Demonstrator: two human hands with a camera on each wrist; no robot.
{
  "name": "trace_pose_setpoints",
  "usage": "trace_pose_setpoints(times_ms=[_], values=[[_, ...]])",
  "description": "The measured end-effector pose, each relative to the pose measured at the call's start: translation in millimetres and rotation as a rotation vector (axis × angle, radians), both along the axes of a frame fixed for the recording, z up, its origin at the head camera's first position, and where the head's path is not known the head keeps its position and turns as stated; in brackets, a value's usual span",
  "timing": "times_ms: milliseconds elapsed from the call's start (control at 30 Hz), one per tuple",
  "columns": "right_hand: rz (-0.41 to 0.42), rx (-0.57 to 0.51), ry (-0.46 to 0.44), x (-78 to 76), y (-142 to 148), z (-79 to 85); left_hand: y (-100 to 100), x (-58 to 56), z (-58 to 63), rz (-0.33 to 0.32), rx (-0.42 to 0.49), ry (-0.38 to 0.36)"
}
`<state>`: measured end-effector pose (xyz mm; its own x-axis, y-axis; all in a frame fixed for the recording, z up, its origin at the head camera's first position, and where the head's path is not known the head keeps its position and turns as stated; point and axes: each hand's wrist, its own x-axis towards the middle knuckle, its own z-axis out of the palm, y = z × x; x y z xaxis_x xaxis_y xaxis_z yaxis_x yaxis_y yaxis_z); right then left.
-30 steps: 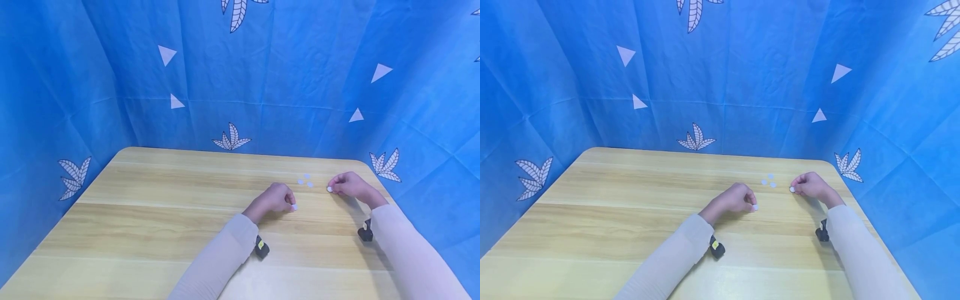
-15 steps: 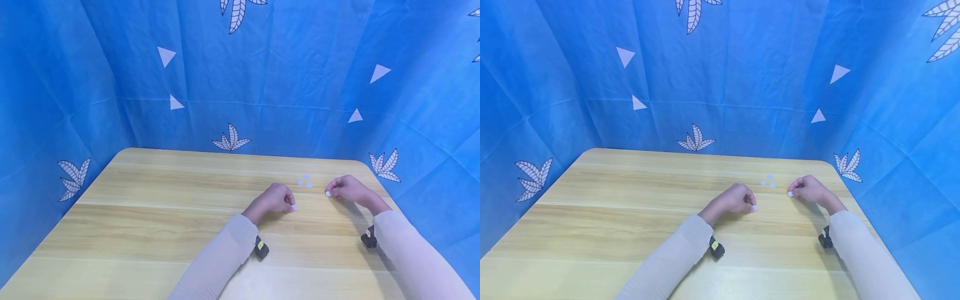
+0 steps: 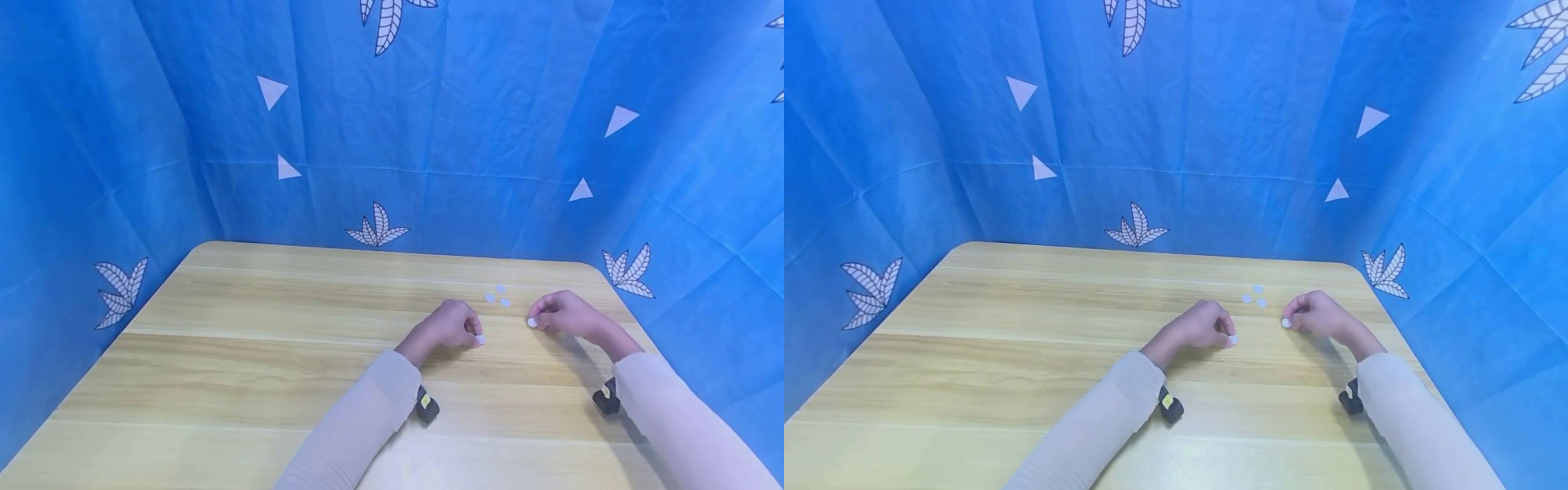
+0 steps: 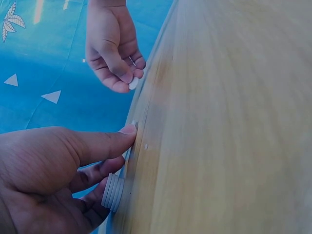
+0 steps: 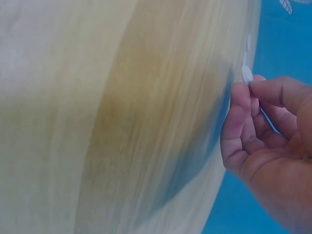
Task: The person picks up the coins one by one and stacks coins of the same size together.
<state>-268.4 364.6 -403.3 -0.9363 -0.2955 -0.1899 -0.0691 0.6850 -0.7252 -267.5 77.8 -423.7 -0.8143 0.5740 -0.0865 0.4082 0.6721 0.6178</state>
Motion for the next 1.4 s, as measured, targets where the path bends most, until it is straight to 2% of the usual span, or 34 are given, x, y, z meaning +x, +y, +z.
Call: trace_pose_setpoints(times_ms=[767, 1167, 1400], values=[[0.145, 0.003, 0.068, 14.0, -34.8, 5.7, -0.1, 1.2, 0.8, 0.001, 0.015, -0.002], [0.159, 0.019, 0.103, 16.9, -52.3, 2.2, 0.5, -0.9, -0.2, -0.003, 0.009, 0.001], [0.117, -0.024, 0.099, 21.2, -64.2, 0.7, 0.6, -2.3, -1.0, -0.005, 0.017, -0.009]])
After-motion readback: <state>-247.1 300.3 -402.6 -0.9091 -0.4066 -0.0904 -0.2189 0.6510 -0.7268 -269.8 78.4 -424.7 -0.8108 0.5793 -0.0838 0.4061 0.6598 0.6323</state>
